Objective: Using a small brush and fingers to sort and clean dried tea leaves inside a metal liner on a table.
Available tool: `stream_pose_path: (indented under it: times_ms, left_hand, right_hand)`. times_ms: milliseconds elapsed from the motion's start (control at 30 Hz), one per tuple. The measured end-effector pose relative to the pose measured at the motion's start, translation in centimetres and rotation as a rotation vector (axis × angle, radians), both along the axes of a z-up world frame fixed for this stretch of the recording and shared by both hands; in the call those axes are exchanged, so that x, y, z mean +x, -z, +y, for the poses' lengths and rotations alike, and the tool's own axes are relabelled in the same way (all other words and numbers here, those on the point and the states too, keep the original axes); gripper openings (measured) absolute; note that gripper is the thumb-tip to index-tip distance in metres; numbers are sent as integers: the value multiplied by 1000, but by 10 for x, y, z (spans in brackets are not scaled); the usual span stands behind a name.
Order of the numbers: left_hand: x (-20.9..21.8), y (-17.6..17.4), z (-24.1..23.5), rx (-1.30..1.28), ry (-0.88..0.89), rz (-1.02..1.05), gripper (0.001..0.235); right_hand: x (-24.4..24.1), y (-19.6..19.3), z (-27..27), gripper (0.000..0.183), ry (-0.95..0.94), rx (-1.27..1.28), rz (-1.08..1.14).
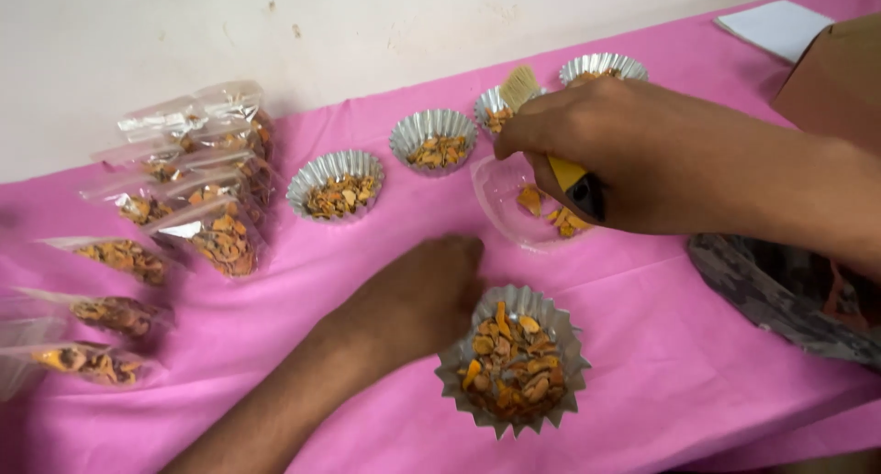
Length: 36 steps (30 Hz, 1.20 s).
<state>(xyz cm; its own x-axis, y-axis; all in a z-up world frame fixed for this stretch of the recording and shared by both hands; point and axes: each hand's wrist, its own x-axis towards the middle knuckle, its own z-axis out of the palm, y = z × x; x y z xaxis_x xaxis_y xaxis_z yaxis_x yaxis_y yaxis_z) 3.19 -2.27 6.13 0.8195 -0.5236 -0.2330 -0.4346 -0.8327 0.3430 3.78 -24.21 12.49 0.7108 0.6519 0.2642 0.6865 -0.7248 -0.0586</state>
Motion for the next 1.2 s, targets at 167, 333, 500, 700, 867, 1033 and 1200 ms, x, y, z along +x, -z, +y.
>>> stream_pose_path:
  times_ms: [167, 333, 500, 700, 867, 1033, 1200]
  left_hand:
    - [-48, 6, -12, 238, 259, 167, 17]
    - [-62, 11, -19, 91, 166, 302, 15]
    - [-54, 16, -26, 103, 161, 316, 22]
    - [-48, 22, -16, 27, 54, 401, 20]
    - [-52, 13, -11, -44, 10, 346, 9]
    - [-47, 12, -5, -413, -136, 487, 17]
    - [-33, 30, 7, -642, -164, 447, 27]
  right_hand:
    - [-84, -46, 68, 57, 14, -206, -200]
    - [-154, 78, -35, 19, -62, -119, -517]
    - [-151, 84, -37, 9, 233, 217, -271]
    - [-159, 95, -31, 23, 654, 780, 261]
    - [-163, 94, -48, 44, 977, 1178, 822]
    - [-180, 135, -52, 27, 126, 1703, 737]
    - [-138, 139, 52, 37, 641, 1596, -251]
